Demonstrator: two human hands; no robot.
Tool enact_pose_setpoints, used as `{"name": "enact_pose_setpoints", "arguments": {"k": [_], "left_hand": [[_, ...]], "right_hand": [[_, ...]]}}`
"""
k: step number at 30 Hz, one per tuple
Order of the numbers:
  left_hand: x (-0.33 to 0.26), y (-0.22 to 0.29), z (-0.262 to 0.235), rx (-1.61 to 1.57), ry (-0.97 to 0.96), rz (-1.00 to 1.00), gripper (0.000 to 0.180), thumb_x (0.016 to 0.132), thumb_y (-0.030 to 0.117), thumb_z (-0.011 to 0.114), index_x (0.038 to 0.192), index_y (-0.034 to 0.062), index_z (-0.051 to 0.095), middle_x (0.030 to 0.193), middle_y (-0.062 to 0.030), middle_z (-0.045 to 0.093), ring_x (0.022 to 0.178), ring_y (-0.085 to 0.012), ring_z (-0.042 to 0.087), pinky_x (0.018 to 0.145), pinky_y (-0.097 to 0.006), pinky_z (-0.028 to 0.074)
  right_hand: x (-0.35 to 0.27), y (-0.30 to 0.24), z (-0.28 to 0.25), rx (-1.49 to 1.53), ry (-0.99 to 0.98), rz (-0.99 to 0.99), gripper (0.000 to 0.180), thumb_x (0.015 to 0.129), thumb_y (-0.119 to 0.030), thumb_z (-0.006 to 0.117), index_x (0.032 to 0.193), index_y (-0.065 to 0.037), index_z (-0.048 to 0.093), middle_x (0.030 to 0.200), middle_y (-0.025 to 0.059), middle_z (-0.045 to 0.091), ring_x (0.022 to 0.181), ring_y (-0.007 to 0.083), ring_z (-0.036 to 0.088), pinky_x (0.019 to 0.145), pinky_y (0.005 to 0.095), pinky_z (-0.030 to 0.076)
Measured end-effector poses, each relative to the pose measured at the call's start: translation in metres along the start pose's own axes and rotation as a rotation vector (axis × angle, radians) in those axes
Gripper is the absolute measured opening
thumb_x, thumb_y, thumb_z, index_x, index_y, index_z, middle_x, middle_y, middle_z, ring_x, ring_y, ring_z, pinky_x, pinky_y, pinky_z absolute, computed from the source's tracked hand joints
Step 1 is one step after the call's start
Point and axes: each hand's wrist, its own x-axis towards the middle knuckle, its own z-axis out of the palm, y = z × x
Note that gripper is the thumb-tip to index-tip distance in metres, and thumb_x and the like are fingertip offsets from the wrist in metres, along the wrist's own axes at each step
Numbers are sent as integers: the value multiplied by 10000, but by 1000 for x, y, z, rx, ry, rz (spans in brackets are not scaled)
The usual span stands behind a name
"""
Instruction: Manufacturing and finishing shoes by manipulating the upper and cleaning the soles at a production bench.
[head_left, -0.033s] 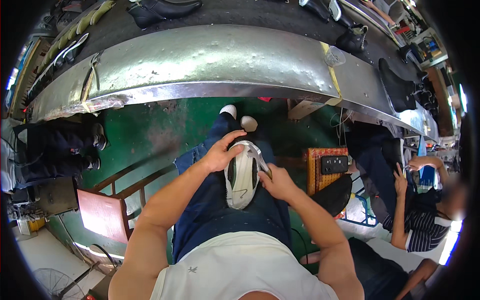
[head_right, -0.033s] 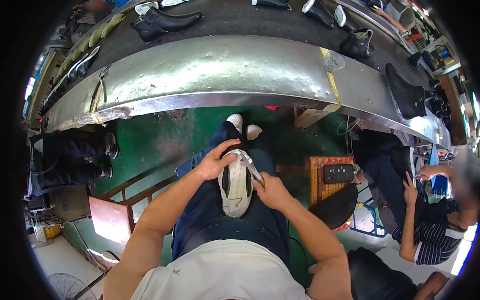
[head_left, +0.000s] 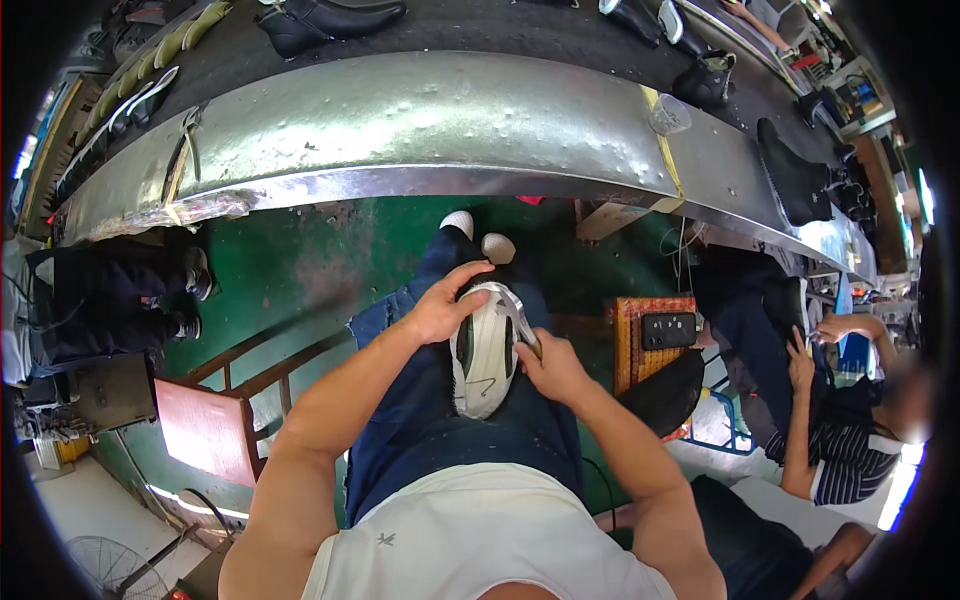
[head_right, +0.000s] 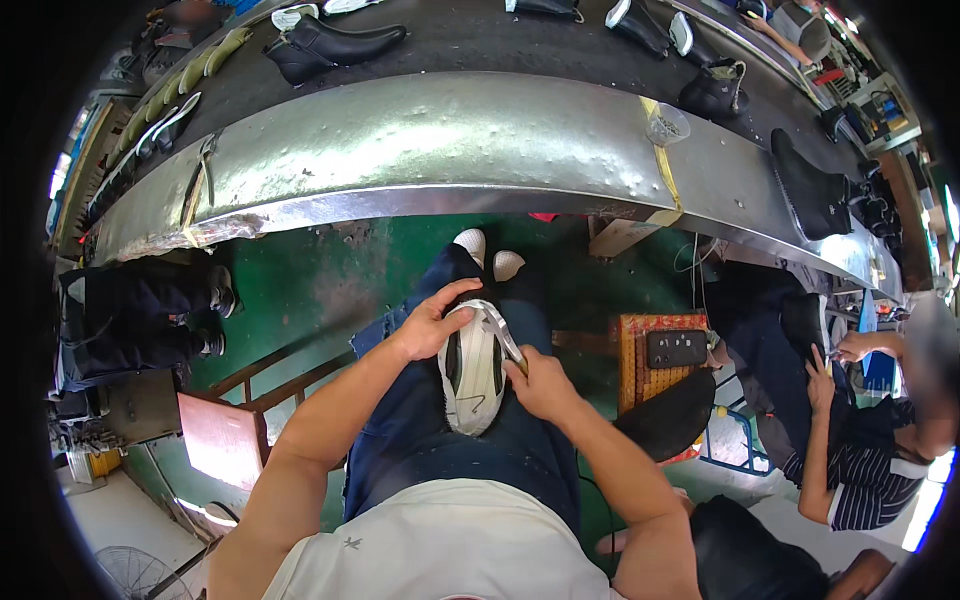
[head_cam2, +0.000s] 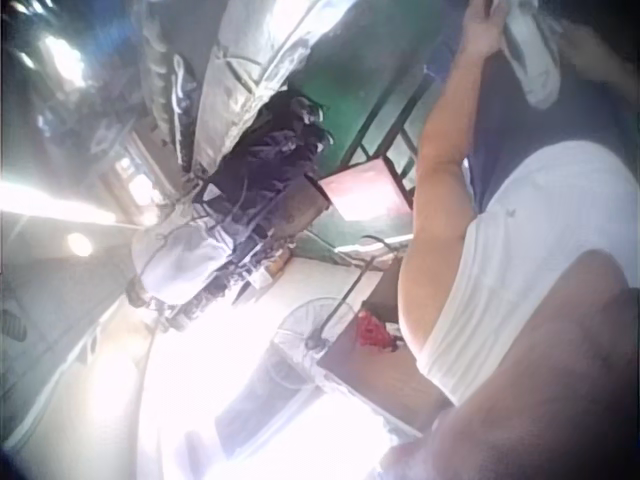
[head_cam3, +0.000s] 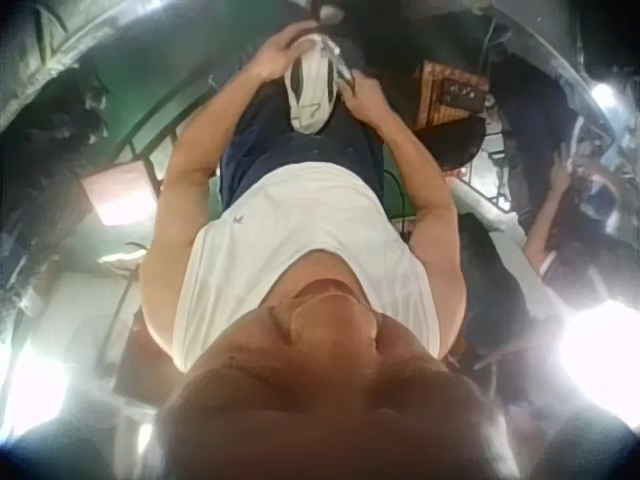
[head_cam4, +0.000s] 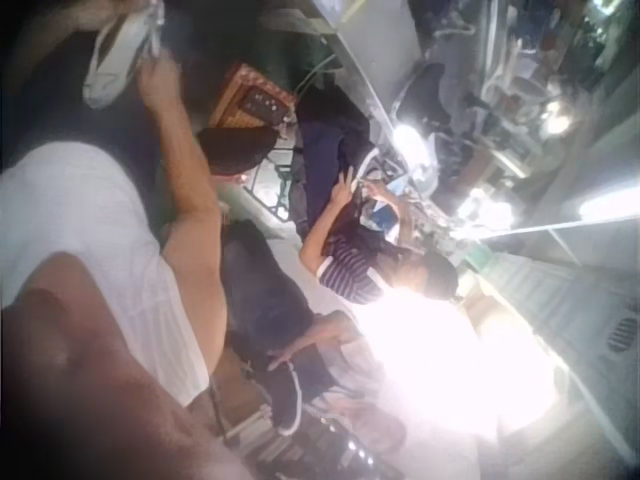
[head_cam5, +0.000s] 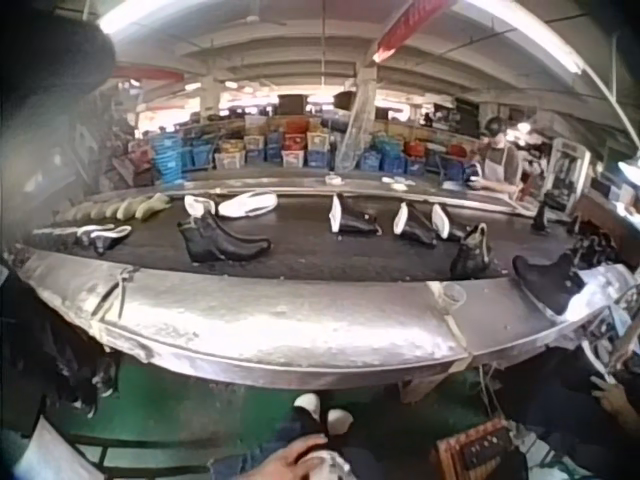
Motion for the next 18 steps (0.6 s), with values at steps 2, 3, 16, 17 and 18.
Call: {"name": "enact_pose_setpoints", "arguments": {"k": [2,3,16,17,18], "left_hand": [[2,8,1,-20,5,-9,476,1034,194,608,1482,94,484,1530,-84,449,1375,-188,439,1155,-334,347],[2,12,0,-18,-14,-43,481,1025,186,625,1479,97,493,1490,-74,484,1335,-175,466,1135,-328,371],[3,20,16,-81,64,-168,530,994,171,663,1493,124,492,1285,-108,646,1125,-194,624,998,-326,499],[0,21,20,-80,60,-172,530,994,171,663,1493,124,492,1285,-108,646,1125,-194,624,998,-326,499],[-8,21,27,83,151,-157,564,984,208,673,1502,108,473,1318,-153,635,1165,-240,626,1016,-341,491]], "right_hand": [[-7,-5,3,-30,22,15,268,972,-226,629,1032,32,585,851,293,677,821,487,666,728,519,520],[-10,-7,2,-59,47,32,267,971,-225,631,1031,31,585,855,287,683,823,486,669,738,528,520],[-9,-54,-45,140,-95,191,351,1028,-305,565,918,29,577,752,140,676,669,271,674,645,401,526],[-1,-46,-36,22,-3,137,347,1028,-307,568,920,23,578,744,114,669,661,226,667,622,388,516],[6,-38,-32,-14,-166,250,348,1020,-317,579,947,22,565,728,115,644,663,243,652,635,407,507]]}}
